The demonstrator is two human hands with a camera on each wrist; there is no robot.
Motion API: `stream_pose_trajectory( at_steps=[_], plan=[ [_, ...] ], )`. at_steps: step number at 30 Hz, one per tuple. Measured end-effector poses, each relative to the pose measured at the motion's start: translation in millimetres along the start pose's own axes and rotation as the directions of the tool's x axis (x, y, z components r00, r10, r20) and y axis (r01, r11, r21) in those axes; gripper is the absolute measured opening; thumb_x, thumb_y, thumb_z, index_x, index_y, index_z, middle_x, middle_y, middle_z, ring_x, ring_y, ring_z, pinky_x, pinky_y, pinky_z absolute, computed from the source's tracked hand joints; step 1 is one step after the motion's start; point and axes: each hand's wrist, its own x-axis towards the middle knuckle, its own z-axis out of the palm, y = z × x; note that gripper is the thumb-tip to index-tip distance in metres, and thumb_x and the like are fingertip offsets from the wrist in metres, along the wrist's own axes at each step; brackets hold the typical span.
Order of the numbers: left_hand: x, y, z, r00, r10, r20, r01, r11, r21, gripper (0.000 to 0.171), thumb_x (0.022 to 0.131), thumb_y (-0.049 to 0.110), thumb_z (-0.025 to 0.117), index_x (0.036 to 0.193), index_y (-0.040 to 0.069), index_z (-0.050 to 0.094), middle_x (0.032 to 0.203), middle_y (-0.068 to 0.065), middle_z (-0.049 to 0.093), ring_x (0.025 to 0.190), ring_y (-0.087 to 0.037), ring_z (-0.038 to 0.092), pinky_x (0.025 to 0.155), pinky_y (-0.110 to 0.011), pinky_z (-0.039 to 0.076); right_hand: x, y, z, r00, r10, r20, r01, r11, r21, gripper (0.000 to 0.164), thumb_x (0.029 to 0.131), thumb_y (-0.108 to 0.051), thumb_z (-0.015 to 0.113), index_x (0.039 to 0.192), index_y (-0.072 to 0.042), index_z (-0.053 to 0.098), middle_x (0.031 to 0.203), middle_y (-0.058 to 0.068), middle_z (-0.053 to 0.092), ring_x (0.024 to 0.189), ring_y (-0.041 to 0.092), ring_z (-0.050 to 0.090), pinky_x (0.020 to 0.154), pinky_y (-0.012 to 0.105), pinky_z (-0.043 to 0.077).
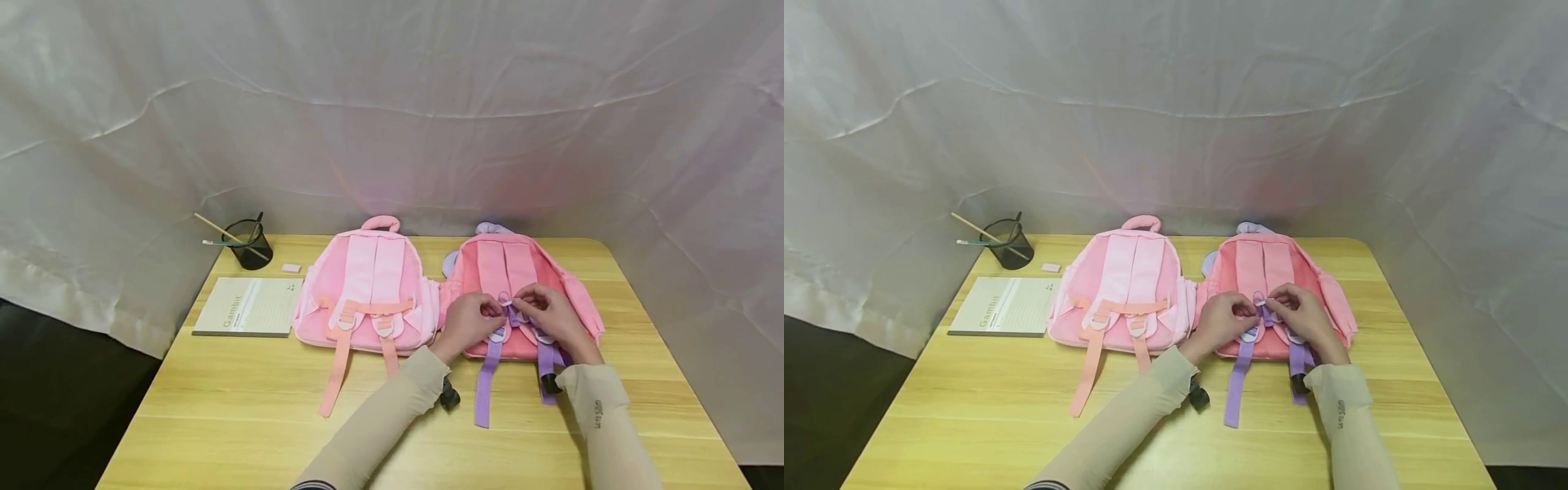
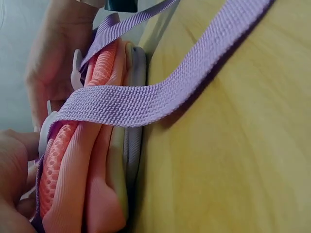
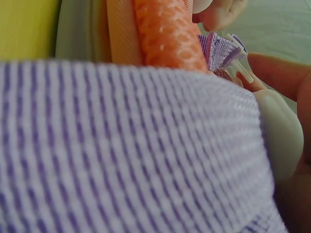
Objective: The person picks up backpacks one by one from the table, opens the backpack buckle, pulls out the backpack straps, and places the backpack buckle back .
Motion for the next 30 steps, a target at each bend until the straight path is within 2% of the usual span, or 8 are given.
stream_pose_trajectory(
  at_steps=[10, 20, 26, 30],
  plan=[
    [3.7, 1.4, 10.6, 0.997, -0.028, -0.071, 0.037, 0.991, 0.126, 0.006, 0.084, 0.035, 0.085, 0.086, 0.031, 0.082, 0.076, 0.02, 0.071, 0.064, 0.011, 0.05, 0.06, -0.01, 0.035, 0, 1, 0, 1.0, 0.007, 0.019, -0.007, 1.0, 0.029, 0.024, 0.102, -0.02, 0.068, 0.111, 0.001, 0.068, 0.102, 0.021, 0.07, 0.08, 0.01, 0.064, 0.07, 0.018, 0.051],
    [1.2, -1.6, 12.3, 0.995, 0.028, -0.097, -0.013, 0.988, 0.157, 0.005, 0.083, 0.033, 0.084, 0.087, 0.032, 0.081, 0.078, 0.02, 0.07, 0.066, 0.011, 0.05, 0.062, -0.009, 0.033, 0, 4, -2, 0.999, 0.023, 0.028, -0.023, 1.0, -0.018, 0.023, 0.104, -0.016, 0.064, 0.114, 0.004, 0.067, 0.105, 0.023, 0.07, 0.083, 0.019, 0.065, 0.071, 0.017, 0.05],
    [-0.3, -2.7, 13.5, 0.993, 0.037, -0.111, -0.019, 0.987, 0.157, 0.006, 0.083, 0.036, 0.084, 0.087, 0.033, 0.08, 0.08, 0.021, 0.07, 0.069, 0.012, 0.047, 0.064, -0.008, 0.03, -1, 1, -3, 1.0, 0.016, 0.019, -0.015, 0.999, -0.037, 0.022, 0.102, -0.019, 0.067, 0.111, 0.001, 0.068, 0.1, 0.016, 0.07, 0.082, 0.015, 0.063, 0.072, 0.016, 0.049],
    [-0.3, -4.0, 14.4, 0.993, 0.037, -0.114, -0.019, 0.987, 0.157, 0.005, 0.083, 0.035, 0.084, 0.086, 0.033, 0.08, 0.079, 0.021, 0.069, 0.069, 0.012, 0.046, 0.064, -0.008, 0.029, -1, 1, -3, 1.0, -0.009, 0.03, 0.01, 1.0, -0.013, 0.019, 0.1, -0.017, 0.07, 0.109, 0.0, 0.07, 0.099, 0.016, 0.071, 0.082, 0.013, 0.063, 0.072, 0.017, 0.05]
  ],
)
